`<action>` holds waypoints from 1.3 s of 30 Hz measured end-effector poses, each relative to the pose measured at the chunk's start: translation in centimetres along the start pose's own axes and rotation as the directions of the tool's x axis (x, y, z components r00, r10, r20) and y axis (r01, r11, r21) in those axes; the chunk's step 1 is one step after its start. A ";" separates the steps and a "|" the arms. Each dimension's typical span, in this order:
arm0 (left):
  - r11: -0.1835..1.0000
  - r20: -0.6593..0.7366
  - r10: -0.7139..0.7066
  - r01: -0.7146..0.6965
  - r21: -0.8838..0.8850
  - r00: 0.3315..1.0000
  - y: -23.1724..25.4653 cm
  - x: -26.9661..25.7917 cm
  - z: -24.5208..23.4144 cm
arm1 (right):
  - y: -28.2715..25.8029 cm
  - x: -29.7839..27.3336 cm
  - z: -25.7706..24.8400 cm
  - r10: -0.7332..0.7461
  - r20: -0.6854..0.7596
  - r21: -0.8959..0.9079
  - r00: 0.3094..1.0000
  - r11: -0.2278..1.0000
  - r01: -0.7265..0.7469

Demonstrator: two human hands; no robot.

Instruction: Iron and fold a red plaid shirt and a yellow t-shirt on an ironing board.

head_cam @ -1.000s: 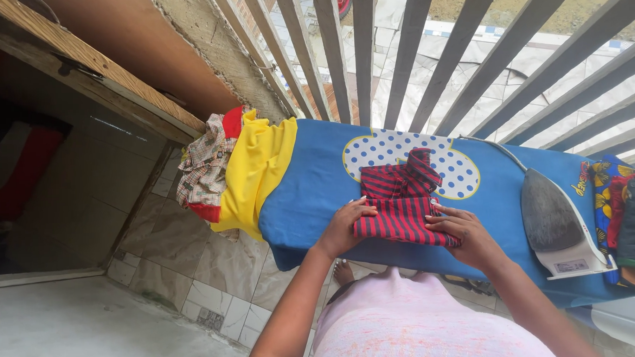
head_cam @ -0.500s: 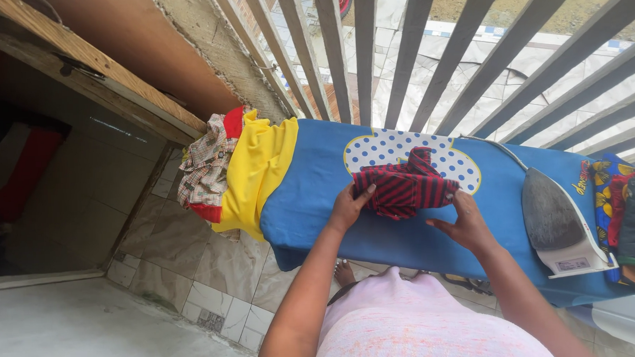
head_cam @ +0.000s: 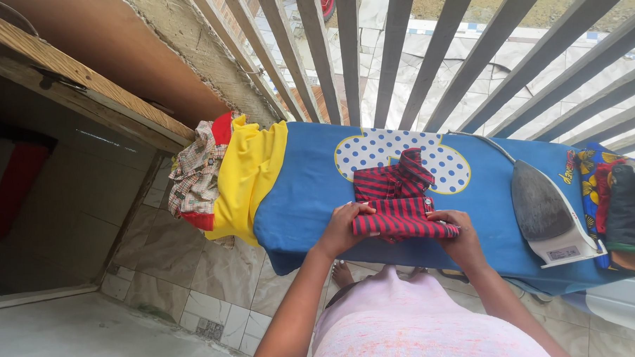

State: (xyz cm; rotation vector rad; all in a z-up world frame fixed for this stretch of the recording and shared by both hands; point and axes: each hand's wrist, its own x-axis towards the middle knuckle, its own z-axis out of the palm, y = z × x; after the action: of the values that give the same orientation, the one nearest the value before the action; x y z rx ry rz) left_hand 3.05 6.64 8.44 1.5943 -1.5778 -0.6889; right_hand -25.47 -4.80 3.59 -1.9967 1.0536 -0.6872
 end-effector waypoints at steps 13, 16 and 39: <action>0.997 0.118 -0.039 0.047 -0.064 0.992 0.3 -3.1 -0.7 | 1.1 -1.3 -3.0 0.031 0.202 -0.213 0.979 0.977 0.013; 0.995 -0.100 -0.075 0.068 -0.071 0.992 0.3 -2.7 -0.4 | -0.9 -0.5 -2.9 0.056 0.106 -0.124 0.993 0.991 -0.042; 0.887 -0.126 -0.444 0.455 0.078 0.887 -7.9 1.8 6.0 | 21.8 0.6 -20.4 0.506 -0.429 -0.032 0.748 0.819 -0.573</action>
State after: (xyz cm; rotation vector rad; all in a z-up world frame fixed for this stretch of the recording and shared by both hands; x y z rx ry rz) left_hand 2.72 3.40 -1.11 2.0729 -1.1875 -0.7562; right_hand -49.73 -20.97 -2.65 -1.5642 1.9017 -0.7144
